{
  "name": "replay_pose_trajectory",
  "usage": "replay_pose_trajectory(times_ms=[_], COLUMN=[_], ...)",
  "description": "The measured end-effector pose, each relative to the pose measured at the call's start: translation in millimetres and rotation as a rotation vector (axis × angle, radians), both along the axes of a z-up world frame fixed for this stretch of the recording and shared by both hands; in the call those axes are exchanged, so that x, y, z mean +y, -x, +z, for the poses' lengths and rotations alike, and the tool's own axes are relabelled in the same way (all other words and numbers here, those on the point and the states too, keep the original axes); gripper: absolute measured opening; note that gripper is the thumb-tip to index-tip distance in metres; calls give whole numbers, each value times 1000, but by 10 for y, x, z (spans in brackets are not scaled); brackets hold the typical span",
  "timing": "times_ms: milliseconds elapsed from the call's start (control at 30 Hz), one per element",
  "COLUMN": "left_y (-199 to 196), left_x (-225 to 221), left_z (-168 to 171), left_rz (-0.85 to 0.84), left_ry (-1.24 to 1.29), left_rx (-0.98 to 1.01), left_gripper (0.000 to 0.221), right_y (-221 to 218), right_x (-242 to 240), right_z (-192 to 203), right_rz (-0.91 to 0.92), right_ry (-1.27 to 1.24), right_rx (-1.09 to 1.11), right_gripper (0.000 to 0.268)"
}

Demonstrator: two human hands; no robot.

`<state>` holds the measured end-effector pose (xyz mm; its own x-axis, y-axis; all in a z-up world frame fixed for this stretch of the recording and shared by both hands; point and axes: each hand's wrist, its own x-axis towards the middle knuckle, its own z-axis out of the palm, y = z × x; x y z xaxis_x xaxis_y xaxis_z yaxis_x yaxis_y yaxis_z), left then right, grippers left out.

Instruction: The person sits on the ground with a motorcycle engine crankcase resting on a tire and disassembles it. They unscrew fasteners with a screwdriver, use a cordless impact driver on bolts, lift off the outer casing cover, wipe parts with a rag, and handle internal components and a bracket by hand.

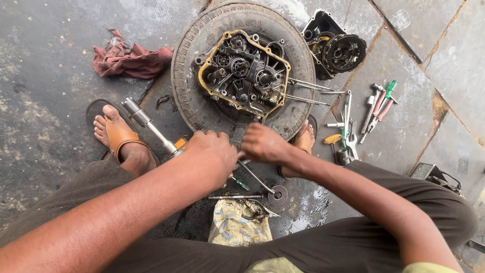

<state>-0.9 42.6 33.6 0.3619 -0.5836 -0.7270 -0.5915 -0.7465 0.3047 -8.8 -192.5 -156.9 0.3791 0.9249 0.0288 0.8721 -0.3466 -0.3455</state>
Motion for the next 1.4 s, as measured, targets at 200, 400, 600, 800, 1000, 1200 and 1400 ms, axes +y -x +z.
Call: replay_pose_trajectory(times_ms=[200,400,600,800,1000,1200,1400], left_y=[-40,-82,-501,-1739,-2006,-2135,-1403], left_x=[406,880,1490,2085,1845,2136,1358], left_z=[309,539,157,-2040,-3816,-2600,61], left_rz=[146,404,627,583,437,848,1129], left_ry=[123,60,-180,-436,-153,248,331], left_rx=[-101,-115,-181,-320,-780,-377,23], left_gripper=[50,51,50,53,44,32,28], right_y=[1119,1733,1770,1739,1205,719,491], right_x=[107,524,762,431,283,495,1017], right_z=[-737,-920,-631,-32,737,1493,1327], right_rz=[54,41,34,59,-215,-616,-886], right_ry=[484,817,752,687,434,109,-653], right_rx=[291,614,614,464,653,981,1320], right_gripper=[59,70,66,50,45,42,75])
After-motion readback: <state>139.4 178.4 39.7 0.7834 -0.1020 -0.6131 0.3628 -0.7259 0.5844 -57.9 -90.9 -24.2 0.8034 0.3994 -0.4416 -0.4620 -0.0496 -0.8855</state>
